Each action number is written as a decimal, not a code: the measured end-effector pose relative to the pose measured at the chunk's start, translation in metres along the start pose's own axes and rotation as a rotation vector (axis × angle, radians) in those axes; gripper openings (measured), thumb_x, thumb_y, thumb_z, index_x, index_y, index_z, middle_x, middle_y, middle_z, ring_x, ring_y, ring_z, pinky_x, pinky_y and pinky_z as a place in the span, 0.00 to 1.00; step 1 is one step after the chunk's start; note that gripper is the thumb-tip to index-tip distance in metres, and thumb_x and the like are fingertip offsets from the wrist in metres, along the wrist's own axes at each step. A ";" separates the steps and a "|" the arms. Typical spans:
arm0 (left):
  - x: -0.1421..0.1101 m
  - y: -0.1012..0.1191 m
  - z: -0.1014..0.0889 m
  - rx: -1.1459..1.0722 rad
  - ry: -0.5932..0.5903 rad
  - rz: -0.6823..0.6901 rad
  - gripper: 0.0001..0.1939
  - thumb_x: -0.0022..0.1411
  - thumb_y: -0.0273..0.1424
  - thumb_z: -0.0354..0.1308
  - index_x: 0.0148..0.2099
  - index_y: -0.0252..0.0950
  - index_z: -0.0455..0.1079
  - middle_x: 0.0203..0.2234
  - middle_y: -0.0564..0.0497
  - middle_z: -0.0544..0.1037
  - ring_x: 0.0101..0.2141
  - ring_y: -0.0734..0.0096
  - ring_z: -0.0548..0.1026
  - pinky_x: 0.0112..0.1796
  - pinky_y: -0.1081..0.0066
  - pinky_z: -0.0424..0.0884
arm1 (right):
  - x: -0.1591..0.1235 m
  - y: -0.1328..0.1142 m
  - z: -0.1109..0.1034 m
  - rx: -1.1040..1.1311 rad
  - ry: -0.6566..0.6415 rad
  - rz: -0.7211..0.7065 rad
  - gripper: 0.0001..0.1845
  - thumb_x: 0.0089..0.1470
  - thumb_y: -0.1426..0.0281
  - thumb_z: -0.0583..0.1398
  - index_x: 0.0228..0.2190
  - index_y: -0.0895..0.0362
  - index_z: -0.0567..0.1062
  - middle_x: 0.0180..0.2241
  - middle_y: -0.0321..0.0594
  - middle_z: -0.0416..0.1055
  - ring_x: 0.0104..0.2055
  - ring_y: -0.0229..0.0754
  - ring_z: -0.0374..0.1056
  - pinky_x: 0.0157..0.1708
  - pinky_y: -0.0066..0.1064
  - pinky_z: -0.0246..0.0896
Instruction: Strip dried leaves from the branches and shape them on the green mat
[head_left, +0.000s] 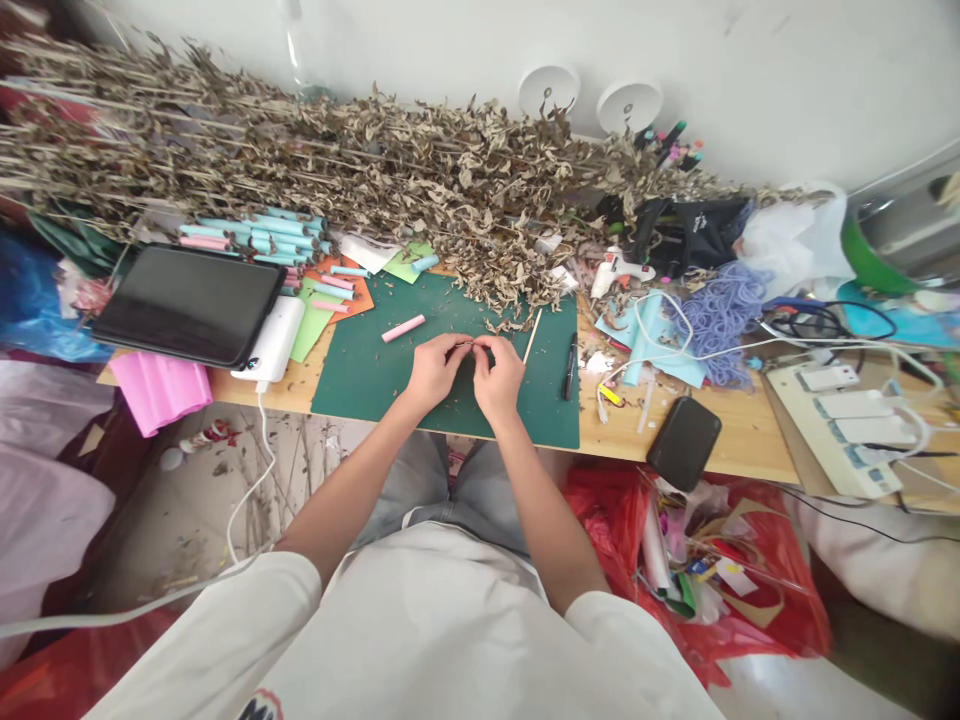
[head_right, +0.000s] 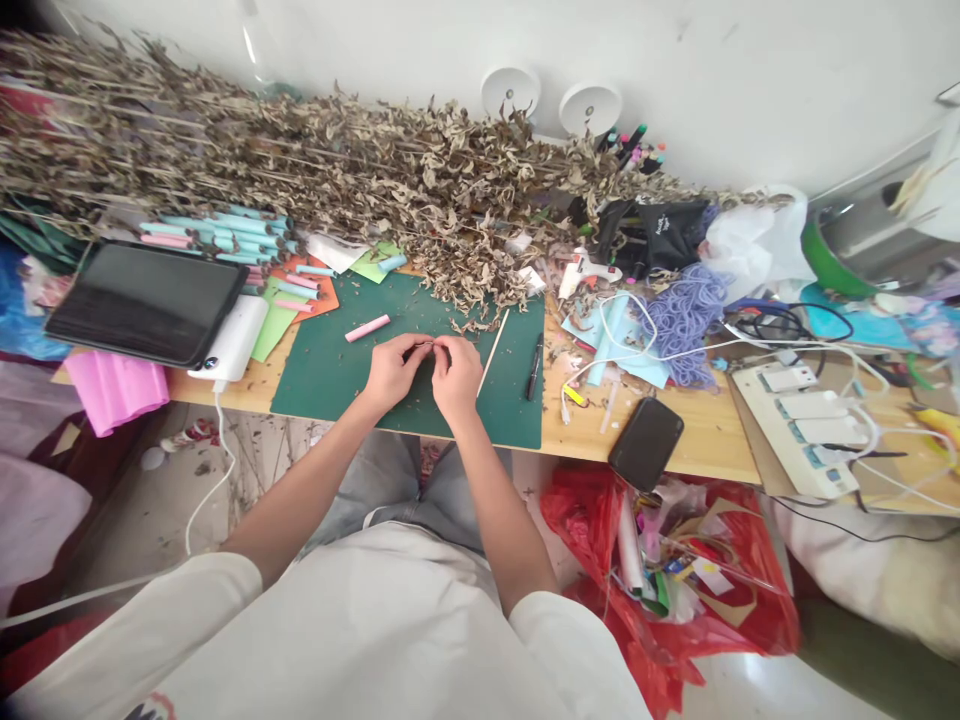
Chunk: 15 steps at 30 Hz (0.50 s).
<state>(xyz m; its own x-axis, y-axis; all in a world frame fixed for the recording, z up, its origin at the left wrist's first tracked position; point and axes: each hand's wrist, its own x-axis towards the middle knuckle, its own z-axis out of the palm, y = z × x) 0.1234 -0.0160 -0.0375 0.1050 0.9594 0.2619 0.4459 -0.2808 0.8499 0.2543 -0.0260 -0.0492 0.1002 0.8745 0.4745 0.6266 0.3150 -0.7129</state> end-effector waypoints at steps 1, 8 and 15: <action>0.000 -0.001 0.001 0.017 0.000 -0.006 0.10 0.67 0.31 0.54 0.43 0.36 0.77 0.39 0.46 0.82 0.39 0.66 0.78 0.45 0.67 0.72 | 0.000 0.000 0.001 -0.022 -0.006 -0.012 0.09 0.63 0.70 0.53 0.35 0.55 0.73 0.35 0.41 0.75 0.39 0.43 0.69 0.43 0.35 0.64; 0.001 0.000 0.004 0.108 -0.043 0.067 0.11 0.68 0.28 0.50 0.41 0.35 0.74 0.37 0.46 0.80 0.38 0.66 0.76 0.43 0.67 0.71 | -0.004 -0.008 0.004 -0.225 -0.016 -0.004 0.09 0.63 0.73 0.51 0.35 0.56 0.71 0.35 0.43 0.71 0.40 0.47 0.63 0.41 0.37 0.57; 0.001 -0.003 0.007 0.172 -0.066 0.102 0.12 0.67 0.26 0.48 0.40 0.35 0.73 0.36 0.45 0.79 0.37 0.65 0.75 0.42 0.66 0.71 | -0.007 -0.011 0.009 -0.322 -0.010 0.036 0.11 0.65 0.71 0.48 0.37 0.56 0.70 0.36 0.46 0.70 0.41 0.48 0.62 0.42 0.39 0.55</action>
<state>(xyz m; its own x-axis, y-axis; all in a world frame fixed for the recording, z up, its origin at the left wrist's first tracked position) 0.1288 -0.0138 -0.0433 0.2126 0.9275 0.3075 0.5747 -0.3732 0.7283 0.2392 -0.0325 -0.0493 0.1201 0.8871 0.4456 0.8353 0.1523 -0.5282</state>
